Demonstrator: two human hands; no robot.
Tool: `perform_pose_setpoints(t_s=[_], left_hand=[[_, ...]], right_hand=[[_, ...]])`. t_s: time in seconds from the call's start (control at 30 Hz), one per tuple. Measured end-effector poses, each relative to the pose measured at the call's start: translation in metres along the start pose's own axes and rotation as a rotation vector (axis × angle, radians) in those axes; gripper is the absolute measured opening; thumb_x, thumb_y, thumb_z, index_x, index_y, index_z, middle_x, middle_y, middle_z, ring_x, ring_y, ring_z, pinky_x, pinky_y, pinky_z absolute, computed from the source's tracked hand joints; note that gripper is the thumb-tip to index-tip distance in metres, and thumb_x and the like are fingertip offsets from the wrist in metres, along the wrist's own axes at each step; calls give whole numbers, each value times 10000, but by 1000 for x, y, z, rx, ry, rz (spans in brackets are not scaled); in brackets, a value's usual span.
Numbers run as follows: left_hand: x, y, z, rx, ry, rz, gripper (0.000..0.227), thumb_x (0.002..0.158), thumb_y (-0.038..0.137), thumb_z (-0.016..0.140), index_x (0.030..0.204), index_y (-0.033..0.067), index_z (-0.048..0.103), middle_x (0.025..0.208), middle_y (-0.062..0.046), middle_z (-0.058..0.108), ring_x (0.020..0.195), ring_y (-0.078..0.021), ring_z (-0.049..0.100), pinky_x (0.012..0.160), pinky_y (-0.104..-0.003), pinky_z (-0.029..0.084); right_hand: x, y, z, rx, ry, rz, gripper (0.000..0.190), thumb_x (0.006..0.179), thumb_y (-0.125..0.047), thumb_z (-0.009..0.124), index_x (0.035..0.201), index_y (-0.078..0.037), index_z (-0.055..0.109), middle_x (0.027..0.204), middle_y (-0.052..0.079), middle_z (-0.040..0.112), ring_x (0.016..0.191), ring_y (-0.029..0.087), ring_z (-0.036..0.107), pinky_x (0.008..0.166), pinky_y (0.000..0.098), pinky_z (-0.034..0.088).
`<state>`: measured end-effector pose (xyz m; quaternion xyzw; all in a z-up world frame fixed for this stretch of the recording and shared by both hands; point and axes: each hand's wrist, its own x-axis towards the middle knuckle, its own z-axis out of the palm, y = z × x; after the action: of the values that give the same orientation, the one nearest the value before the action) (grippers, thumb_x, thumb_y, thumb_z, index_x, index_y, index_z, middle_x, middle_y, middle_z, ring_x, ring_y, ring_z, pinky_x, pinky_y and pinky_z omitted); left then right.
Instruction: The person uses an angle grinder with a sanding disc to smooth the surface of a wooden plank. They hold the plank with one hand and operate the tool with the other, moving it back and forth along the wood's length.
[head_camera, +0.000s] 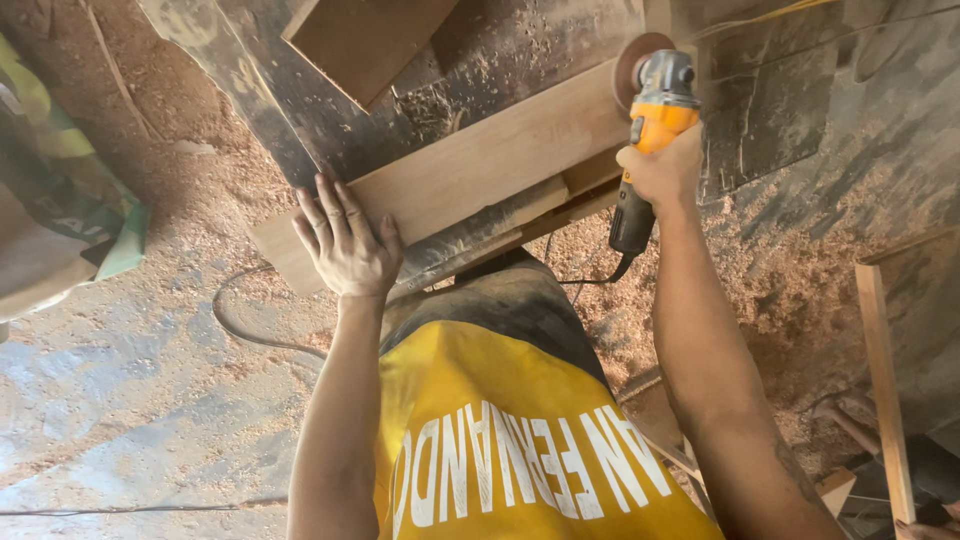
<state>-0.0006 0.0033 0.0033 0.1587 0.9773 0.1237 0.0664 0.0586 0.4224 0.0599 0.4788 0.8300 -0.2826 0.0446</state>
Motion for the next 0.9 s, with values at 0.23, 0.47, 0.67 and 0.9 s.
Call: perform_pose_setpoints(t_s=[0.23,0.47,0.67,0.9], left_hand=[[3,-2,7,-34,18,3,700,1109,434,484,1570,-86,397,1659,-246,363,1543,-507,257,1279,-607,166],[1,-36,11,22,53,-234,660,1056,419,518,1578,38,381,1661,-181,302,1544,-437,240,1261,-597,40],[9,-56,0,-195,166,-641,736,1029,483,488,1520,-25,285,1463,-310,453,1207,-435,572,989,-555,465],[14,-63,0,-225,-56,-776,615,1024,575,386,1273,21,483,1213,-215,624,780,-289,730,548,-384,600]], right_hand=[[-59,-16,45,65,-71,-305,860,709,-111,817,1366,111,309,1192,258,607,1049,386,679,936,470,567],[-144,-70,79,-11,-201,-331,714,751,-144,777,1308,71,384,1082,313,660,986,496,681,872,542,555],[-190,-107,86,-72,-368,-295,675,766,-160,774,1289,50,403,1008,311,688,949,509,685,848,554,554],[-165,-73,72,-51,-265,-265,684,748,-180,816,1276,32,437,1046,277,708,975,453,721,864,501,582]])
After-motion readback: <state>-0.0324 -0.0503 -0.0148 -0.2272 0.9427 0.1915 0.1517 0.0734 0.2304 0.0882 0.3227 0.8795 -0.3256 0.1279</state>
